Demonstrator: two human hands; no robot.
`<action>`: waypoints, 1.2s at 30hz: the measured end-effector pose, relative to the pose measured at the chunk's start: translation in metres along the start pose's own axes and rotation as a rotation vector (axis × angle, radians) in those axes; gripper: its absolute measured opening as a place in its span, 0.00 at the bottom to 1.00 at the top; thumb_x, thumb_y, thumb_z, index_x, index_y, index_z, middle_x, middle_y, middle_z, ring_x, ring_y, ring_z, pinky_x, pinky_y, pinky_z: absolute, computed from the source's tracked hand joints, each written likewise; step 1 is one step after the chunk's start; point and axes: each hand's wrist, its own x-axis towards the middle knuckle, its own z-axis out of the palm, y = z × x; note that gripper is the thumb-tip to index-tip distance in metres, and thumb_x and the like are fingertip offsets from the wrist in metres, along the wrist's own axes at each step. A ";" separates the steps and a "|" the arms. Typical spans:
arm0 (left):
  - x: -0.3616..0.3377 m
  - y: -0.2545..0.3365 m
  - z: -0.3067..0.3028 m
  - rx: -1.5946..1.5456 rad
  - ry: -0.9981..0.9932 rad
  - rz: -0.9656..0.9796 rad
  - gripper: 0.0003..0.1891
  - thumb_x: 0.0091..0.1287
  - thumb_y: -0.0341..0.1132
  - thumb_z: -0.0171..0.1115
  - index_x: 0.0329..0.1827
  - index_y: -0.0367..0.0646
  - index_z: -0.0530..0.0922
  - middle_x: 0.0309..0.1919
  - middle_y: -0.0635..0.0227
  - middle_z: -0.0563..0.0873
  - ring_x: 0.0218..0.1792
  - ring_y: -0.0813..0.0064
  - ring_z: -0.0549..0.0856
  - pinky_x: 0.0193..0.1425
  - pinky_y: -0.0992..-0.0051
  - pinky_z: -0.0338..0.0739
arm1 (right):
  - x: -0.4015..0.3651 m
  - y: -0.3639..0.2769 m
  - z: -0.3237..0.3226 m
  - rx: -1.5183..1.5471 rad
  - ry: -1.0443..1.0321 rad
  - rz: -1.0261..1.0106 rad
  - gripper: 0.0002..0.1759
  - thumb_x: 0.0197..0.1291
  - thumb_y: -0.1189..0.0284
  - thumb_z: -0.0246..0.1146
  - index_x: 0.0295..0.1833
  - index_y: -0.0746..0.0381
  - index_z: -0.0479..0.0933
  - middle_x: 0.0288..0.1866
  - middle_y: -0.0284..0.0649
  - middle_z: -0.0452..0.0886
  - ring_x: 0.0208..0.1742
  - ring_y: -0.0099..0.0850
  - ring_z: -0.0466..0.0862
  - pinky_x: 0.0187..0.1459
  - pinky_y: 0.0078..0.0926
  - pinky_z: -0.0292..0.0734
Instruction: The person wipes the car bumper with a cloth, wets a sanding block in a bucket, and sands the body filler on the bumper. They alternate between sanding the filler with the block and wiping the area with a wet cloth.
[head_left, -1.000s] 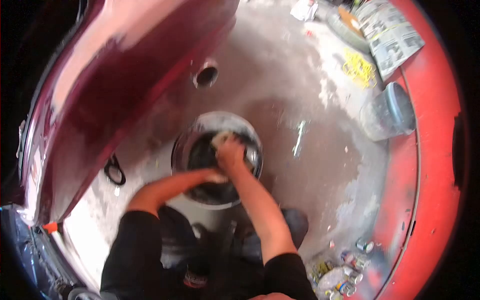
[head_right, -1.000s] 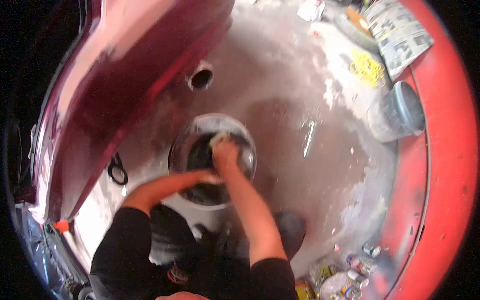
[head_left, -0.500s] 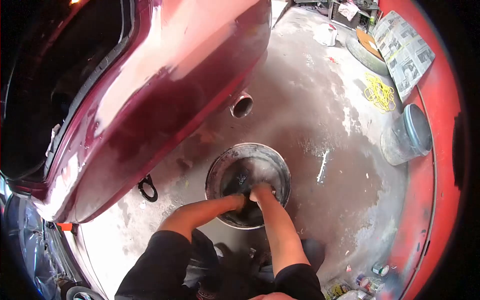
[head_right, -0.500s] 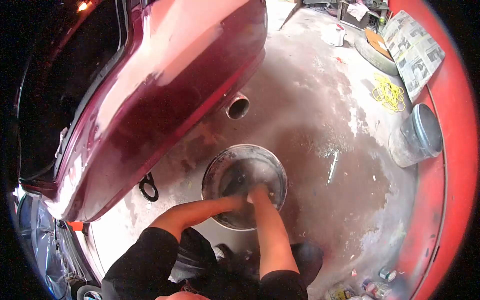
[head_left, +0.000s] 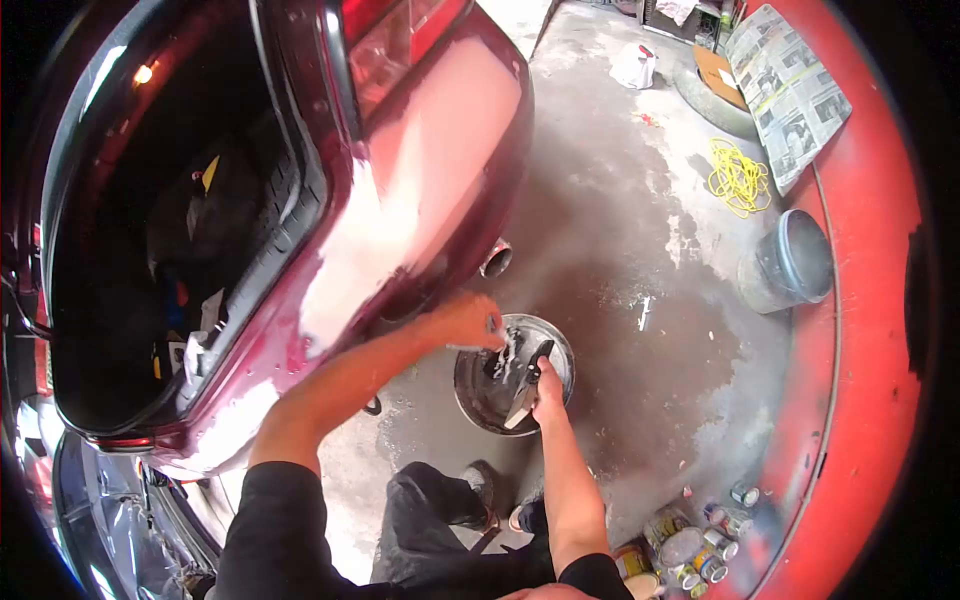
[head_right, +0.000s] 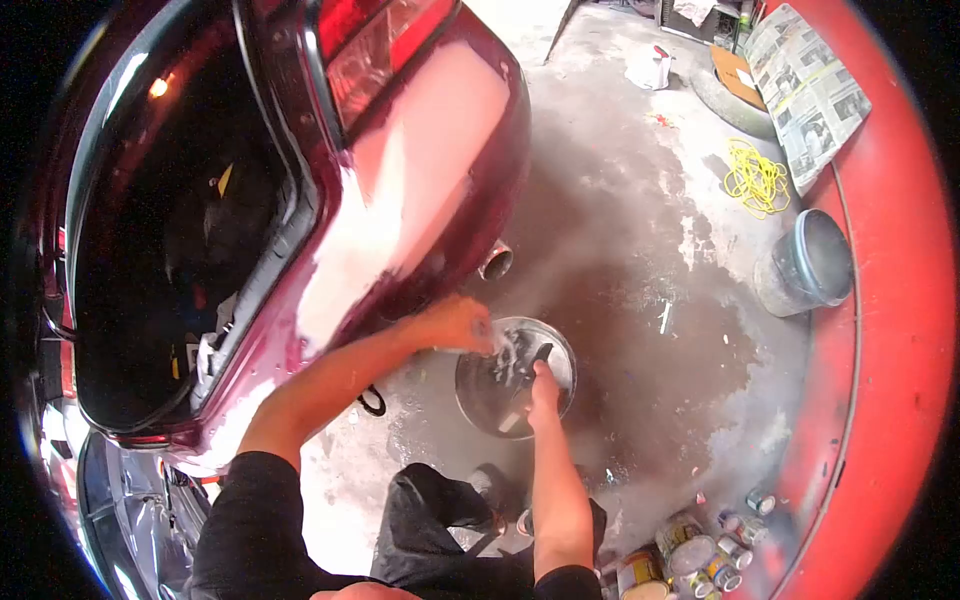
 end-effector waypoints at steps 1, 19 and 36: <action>-0.009 0.021 -0.038 0.090 0.072 0.001 0.20 0.59 0.53 0.76 0.42 0.45 0.90 0.40 0.54 0.93 0.45 0.54 0.92 0.51 0.55 0.85 | -0.025 -0.004 0.010 -0.021 -0.025 -0.128 0.26 0.71 0.50 0.64 0.68 0.51 0.80 0.54 0.37 0.87 0.48 0.34 0.87 0.44 0.37 0.83; -0.024 0.085 -0.470 1.018 1.101 0.368 0.22 0.58 0.55 0.80 0.52 0.58 0.88 0.57 0.66 0.85 0.65 0.56 0.79 0.68 0.50 0.70 | -0.262 -0.274 0.263 -0.672 0.143 -1.397 0.48 0.64 0.68 0.74 0.87 0.45 0.61 0.72 0.70 0.71 0.69 0.64 0.75 0.72 0.54 0.70; -0.009 0.101 -0.469 0.823 1.072 0.372 0.19 0.52 0.49 0.80 0.42 0.49 0.87 0.42 0.61 0.82 0.53 0.55 0.79 0.73 0.44 0.62 | -0.224 -0.389 0.329 -0.717 0.515 -1.227 0.41 0.66 0.60 0.73 0.83 0.43 0.69 0.61 0.64 0.76 0.63 0.64 0.78 0.63 0.55 0.76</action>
